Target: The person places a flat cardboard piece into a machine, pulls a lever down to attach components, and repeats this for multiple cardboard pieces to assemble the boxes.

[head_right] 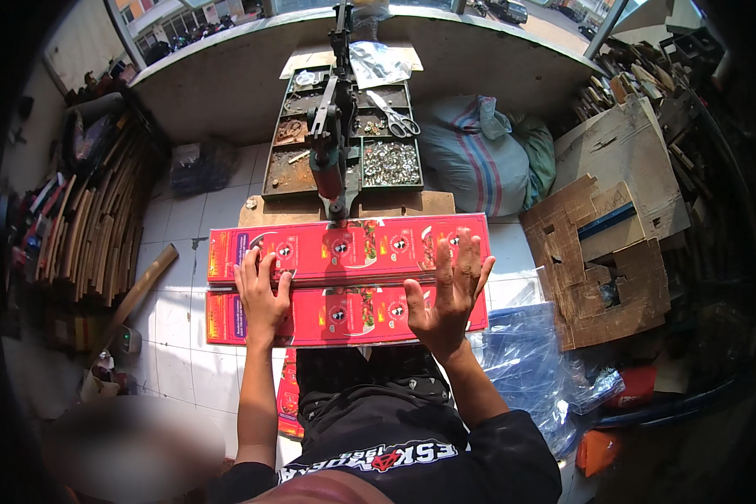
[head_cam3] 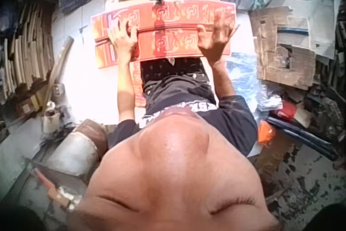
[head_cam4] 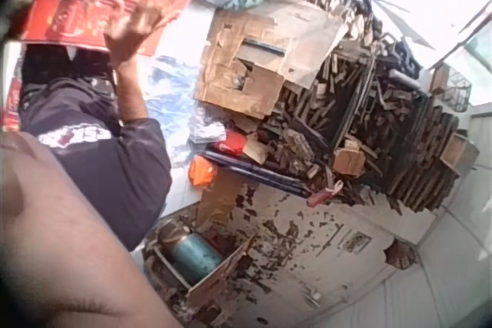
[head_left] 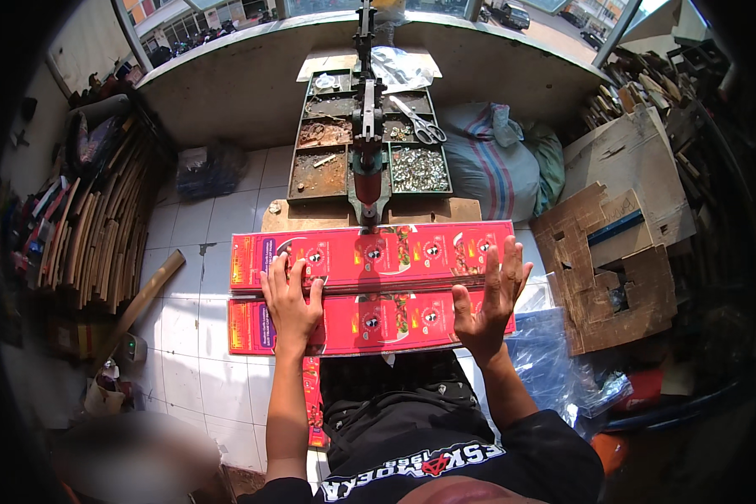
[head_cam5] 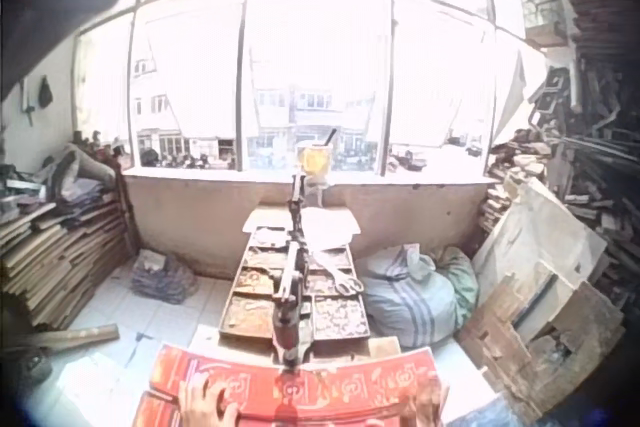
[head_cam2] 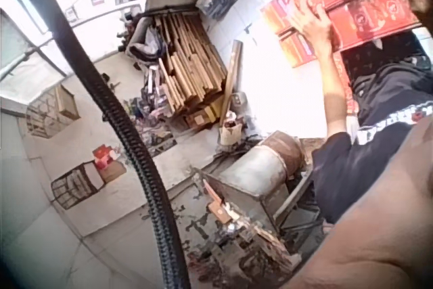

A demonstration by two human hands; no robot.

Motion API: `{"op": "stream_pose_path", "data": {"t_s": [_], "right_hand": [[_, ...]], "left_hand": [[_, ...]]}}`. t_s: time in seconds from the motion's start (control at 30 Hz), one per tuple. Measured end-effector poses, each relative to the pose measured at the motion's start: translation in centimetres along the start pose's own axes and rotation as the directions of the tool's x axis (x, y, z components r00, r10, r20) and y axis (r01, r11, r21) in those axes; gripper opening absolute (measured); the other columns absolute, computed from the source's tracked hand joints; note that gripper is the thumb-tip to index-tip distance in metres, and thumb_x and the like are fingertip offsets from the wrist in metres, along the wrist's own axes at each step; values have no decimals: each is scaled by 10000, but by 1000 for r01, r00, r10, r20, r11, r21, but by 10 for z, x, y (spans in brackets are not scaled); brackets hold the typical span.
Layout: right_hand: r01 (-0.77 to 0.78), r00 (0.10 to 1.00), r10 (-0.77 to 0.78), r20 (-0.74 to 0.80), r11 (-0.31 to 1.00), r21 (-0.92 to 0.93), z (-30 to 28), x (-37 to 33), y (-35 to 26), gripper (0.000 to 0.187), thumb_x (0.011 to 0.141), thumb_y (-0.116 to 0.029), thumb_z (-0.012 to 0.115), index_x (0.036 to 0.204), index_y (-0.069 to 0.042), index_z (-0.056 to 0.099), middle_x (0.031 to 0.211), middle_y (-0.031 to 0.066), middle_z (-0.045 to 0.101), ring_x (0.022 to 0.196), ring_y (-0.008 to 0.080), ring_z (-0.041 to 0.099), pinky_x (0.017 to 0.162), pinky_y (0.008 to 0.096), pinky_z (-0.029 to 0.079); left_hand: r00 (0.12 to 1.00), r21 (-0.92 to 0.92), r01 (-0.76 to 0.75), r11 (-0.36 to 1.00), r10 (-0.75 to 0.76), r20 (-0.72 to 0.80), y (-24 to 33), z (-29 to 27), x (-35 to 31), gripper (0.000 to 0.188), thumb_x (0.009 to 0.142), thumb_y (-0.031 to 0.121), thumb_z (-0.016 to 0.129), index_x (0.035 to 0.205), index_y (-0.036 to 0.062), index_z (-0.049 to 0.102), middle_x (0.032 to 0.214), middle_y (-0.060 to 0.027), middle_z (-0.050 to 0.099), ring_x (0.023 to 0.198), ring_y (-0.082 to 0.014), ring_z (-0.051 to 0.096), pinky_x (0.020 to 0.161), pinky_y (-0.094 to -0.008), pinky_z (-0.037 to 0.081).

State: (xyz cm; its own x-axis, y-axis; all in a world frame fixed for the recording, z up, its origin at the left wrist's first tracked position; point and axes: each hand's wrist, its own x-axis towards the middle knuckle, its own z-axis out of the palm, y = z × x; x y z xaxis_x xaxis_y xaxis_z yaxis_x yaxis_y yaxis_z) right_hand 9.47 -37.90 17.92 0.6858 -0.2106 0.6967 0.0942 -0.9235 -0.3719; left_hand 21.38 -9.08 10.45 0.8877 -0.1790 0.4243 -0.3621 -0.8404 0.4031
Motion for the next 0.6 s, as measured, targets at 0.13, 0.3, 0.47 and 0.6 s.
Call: {"op": "stream_pose_path", "data": {"t_s": [0.13,0.3,0.47,0.6], "right_hand": [[187,976,-183,-122,982,26,31,-47,57,727,948,-272,595,1564,-44,283,1573,254,347,1484,434,278,1196,643,107],[-75,988,83,133,995,-64,36,-33,34,519,1028,-277,497,1487,-36,468,1620,220,298,1509,443,224,1202,615,98],[28,890,130,436,941,-337,54,-40,52,586,1022,-296,513,1529,-30,390,1611,218,315,1511,387,257,1220,580,87],[-69,997,70,18,997,-38,17,0,23,682,994,-299,552,1564,-22,301,1588,235,349,1490,412,294,1215,596,87]], "left_hand": [[1000,-53,-9,999,9,-5,10,3,-3,467,863,250,701,1279,73,587,1453,-189,460,1387,-382,413,1189,-597,210],[1000,-26,-6,1000,5,-26,-3,5,-7,461,868,296,693,1261,76,593,1437,-208,475,1388,-382,407,1196,-593,199],[1000,-50,-9,999,7,-27,3,7,-3,464,864,295,701,1256,68,596,1436,-207,479,1392,-380,405,1196,-595,197],[1000,-28,-2,1000,1,-26,-1,6,-6,476,859,294,705,1261,66,592,1440,-203,475,1393,-379,404,1198,-592,192]]}}
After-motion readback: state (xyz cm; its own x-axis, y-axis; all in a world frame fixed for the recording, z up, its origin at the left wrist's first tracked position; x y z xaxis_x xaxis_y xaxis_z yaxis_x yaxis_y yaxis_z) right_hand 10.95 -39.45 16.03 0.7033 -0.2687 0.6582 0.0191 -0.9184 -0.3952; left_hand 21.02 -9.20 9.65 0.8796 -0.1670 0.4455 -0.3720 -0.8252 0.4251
